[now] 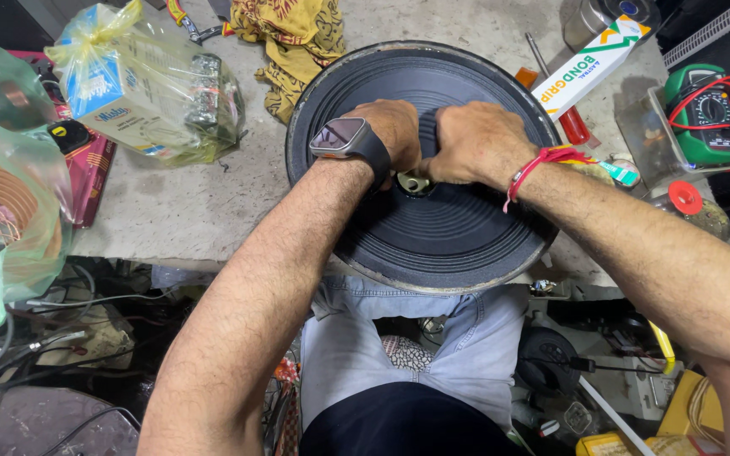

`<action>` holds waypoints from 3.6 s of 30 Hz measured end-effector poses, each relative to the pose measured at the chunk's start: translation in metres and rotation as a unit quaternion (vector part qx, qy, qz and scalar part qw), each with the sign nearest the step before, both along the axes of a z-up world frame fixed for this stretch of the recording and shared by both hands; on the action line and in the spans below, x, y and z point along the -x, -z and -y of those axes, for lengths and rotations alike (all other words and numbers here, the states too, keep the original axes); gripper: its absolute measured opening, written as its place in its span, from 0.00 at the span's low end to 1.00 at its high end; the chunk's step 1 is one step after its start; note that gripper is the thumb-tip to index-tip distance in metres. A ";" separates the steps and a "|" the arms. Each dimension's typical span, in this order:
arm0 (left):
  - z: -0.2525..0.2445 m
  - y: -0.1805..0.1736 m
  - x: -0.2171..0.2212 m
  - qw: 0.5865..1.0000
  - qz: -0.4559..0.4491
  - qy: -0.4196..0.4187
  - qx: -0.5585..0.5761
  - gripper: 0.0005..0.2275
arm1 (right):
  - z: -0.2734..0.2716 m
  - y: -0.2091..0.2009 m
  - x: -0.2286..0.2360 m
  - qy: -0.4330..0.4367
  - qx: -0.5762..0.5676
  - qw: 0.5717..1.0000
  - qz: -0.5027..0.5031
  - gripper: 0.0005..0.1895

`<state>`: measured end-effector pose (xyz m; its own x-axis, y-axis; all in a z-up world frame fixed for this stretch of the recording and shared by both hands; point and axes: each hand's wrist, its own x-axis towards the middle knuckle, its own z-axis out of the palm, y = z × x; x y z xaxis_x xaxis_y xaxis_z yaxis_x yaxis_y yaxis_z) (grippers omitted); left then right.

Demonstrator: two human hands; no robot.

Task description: The person applies adhesive to the edge of a speaker cone using a tube and then presses the cone onto the speaker frame. They use a small tool to adjust the cone's position and ensure it is properly seated.

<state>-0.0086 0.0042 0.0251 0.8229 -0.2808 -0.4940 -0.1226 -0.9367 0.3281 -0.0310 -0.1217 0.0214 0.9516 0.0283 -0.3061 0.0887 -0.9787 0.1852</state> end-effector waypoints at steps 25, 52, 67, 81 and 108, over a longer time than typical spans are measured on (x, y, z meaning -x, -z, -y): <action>0.007 0.014 0.000 0.998 0.042 0.021 -0.035 0.19 | 0.009 0.017 -0.016 0.052 -0.105 0.985 -0.127 0.17; 0.000 0.007 0.012 0.999 0.034 0.011 -0.001 0.12 | 0.026 0.028 -0.011 0.091 -0.249 0.957 -0.121 0.12; 0.015 0.039 -0.004 0.997 -0.048 -0.042 0.042 0.12 | 0.024 0.027 -0.017 0.152 -0.254 0.942 -0.156 0.12; 0.010 0.033 0.027 0.989 0.002 -0.122 0.078 0.11 | 0.028 0.043 -0.004 0.109 -0.316 0.937 -0.096 0.11; 0.009 0.028 0.009 0.987 0.159 0.007 -0.027 0.22 | 0.016 0.013 -0.006 0.016 -0.130 0.989 -0.062 0.15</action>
<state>-0.0171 -0.0047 -0.0026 0.9350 -0.2729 -0.2266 -0.2239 -0.9495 0.2199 -0.0249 -0.1379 0.0085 0.9090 0.0923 -0.4065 0.0635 -0.9945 -0.0838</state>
